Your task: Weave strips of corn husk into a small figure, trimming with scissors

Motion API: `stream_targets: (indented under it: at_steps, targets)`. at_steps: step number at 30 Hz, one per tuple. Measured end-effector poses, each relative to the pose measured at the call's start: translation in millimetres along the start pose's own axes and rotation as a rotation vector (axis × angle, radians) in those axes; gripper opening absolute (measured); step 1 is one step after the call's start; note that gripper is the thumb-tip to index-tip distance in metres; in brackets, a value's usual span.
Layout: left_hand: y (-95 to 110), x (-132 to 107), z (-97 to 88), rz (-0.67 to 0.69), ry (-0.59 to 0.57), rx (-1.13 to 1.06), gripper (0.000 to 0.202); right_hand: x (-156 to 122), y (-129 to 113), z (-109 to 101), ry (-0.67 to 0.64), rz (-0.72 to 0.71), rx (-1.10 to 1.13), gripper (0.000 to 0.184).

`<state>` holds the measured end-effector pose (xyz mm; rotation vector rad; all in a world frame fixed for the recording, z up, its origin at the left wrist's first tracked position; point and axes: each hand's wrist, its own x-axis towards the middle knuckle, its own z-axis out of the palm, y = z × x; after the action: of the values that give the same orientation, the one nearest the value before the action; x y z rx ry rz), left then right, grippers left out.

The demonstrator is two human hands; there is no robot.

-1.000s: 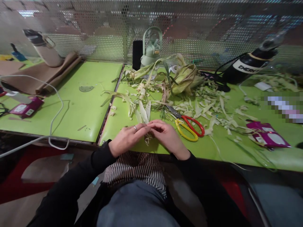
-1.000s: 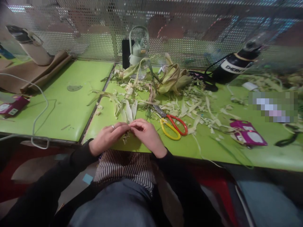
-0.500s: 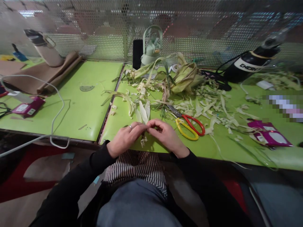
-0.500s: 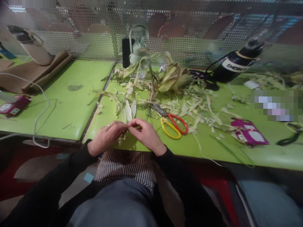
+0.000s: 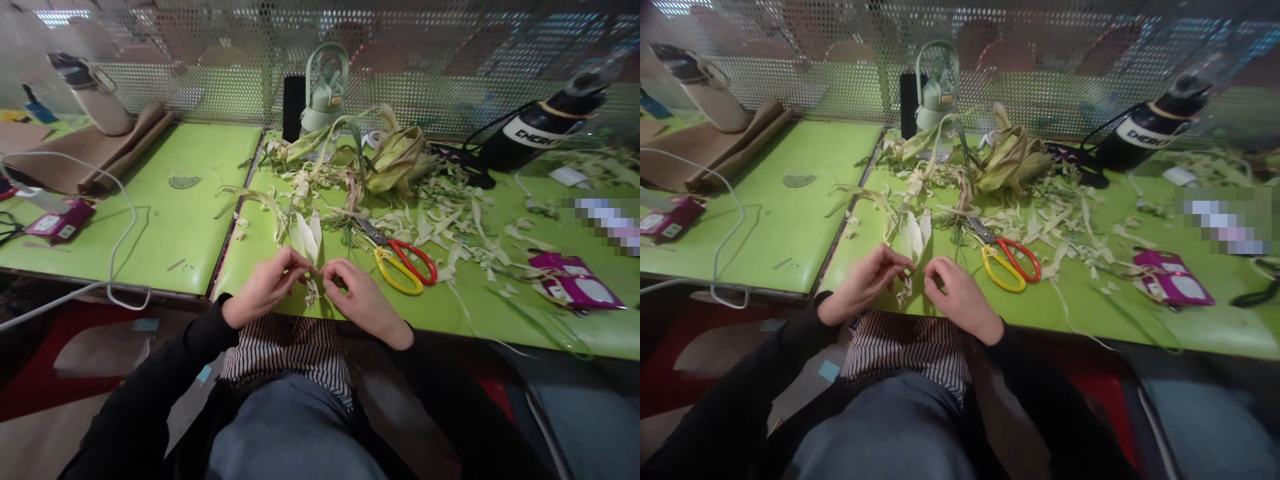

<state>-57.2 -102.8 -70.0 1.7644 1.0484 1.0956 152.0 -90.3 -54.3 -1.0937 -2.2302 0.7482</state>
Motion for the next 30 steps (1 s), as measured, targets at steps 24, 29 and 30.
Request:
stream_targets:
  at_steps: [24,29,30]
  targets:
    - [8.8,6.5,11.5,-0.267,0.086,-0.393,0.017,-1.8,-0.5,12.0,0.146,-0.191,-0.368,0.022]
    - [11.5,3.8,10.0,-0.264,0.085,-0.358,0.017,-1.1,0.8,3.6,0.208,-0.201,-0.328,0.022]
    - [11.6,3.8,9.8,-0.268,0.088,-0.364,0.018,-1.9,-0.8,0.4,0.198,-0.185,-0.256,0.019]
